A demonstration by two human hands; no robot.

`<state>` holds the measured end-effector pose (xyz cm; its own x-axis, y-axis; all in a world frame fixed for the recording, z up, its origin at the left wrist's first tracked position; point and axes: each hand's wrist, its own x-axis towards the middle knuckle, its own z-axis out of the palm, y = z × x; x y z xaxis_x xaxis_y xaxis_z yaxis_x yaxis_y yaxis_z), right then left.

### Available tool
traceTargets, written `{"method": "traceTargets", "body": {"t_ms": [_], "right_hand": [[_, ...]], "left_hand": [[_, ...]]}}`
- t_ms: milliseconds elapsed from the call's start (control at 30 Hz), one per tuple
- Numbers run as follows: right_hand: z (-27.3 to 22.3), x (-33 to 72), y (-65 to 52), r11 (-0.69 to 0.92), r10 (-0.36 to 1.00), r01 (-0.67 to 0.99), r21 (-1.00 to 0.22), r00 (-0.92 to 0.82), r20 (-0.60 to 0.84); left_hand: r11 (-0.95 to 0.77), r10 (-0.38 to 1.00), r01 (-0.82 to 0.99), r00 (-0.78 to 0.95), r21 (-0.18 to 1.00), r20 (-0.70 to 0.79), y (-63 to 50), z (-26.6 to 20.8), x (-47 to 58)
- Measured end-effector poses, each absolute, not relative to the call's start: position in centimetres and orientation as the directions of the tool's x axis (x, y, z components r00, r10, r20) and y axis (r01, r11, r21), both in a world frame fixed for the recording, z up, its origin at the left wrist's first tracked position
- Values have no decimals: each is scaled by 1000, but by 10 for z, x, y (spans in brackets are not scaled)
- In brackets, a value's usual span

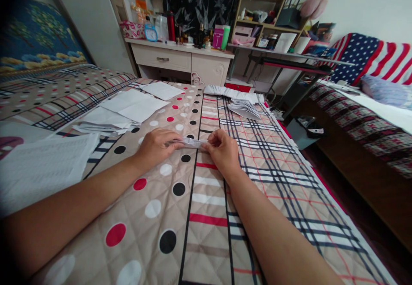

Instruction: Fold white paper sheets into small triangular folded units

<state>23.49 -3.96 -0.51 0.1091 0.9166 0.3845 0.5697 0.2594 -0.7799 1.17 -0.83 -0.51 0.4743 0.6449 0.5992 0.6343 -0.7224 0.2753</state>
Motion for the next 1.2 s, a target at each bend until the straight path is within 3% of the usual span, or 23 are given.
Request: {"method": "traceTargets", "body": {"t_ms": [167,333,400,500,700,933,1067,1200], "right_hand": [[-2,233,-41,386,889,639,-665,-67,452],[-1,221,-45,521,833,652,-551,-246,496],[-1,217,-47,522,834,659,-541,-262,486],[-1,218,-47,470,856,693,-547,-207,474],[-5,233,-40,328,926,678,-658,-91,367],[-6,241,-33,309,939,669,-676,-100,330],[-2,239,-34,307,936,649,-696,-76,342],[-2,244,-35,391,880,660,-642,-64,470]], "left_hand": [[-635,756,625,382,453,533,-12,-4,15],[-781,598,559,542,278,591,-11,-9,20],[-806,553,553,570,214,608,-12,-8,22],[-777,584,593,558,208,590,-14,-5,22],[-622,773,646,417,443,478,-4,-7,14],[-519,854,564,368,642,368,8,-10,11],[-375,924,497,274,782,268,6,-5,14],[-330,944,432,132,840,303,8,-3,9]]}}
